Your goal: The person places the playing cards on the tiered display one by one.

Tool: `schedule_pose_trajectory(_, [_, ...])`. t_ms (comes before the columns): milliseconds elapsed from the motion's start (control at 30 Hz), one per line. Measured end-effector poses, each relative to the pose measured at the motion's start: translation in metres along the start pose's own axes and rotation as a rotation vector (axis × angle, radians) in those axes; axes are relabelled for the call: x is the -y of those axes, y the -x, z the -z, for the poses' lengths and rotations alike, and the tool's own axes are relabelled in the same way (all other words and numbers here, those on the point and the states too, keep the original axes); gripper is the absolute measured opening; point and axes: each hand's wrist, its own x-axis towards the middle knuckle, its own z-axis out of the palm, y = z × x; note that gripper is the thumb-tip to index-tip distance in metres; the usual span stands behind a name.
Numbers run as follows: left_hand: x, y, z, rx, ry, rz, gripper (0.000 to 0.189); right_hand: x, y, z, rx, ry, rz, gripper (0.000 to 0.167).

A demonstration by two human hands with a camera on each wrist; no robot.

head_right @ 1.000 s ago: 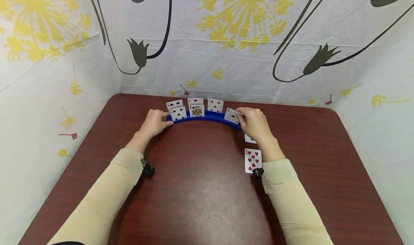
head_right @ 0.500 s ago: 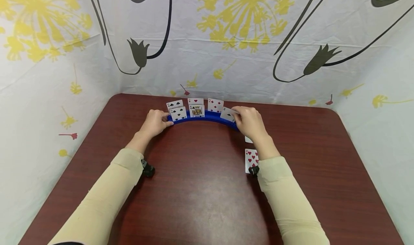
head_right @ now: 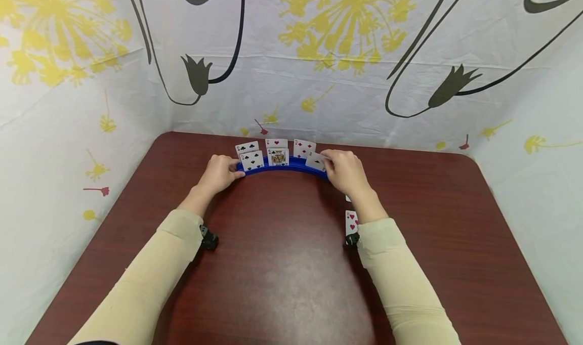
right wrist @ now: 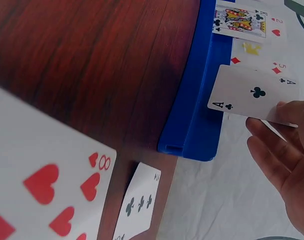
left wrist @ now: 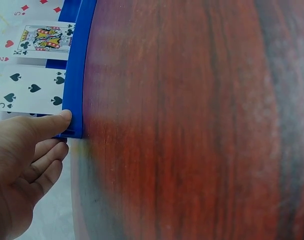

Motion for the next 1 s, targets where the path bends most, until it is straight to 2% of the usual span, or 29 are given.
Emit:
schedule_pose_trajectory(300, [0.001,-0.001,-0.001,-0.01,-0.001,-0.015,0.038,0.005,-0.006,-0.003,0.015,0.014,-0.001,0.019])
schedule_pose_trajectory(700, [0.001,-0.001,-0.001,-0.01,0.013,-0.002,0.037,0.011,-0.013,-0.012,0.039,0.005,-0.004,0.021])
schedule_pose_trajectory(1000, [0.001,0.0,0.0,-0.002,0.029,0.006,0.037,0.013,-0.017,-0.017,0.06,0.044,-0.007,0.022])
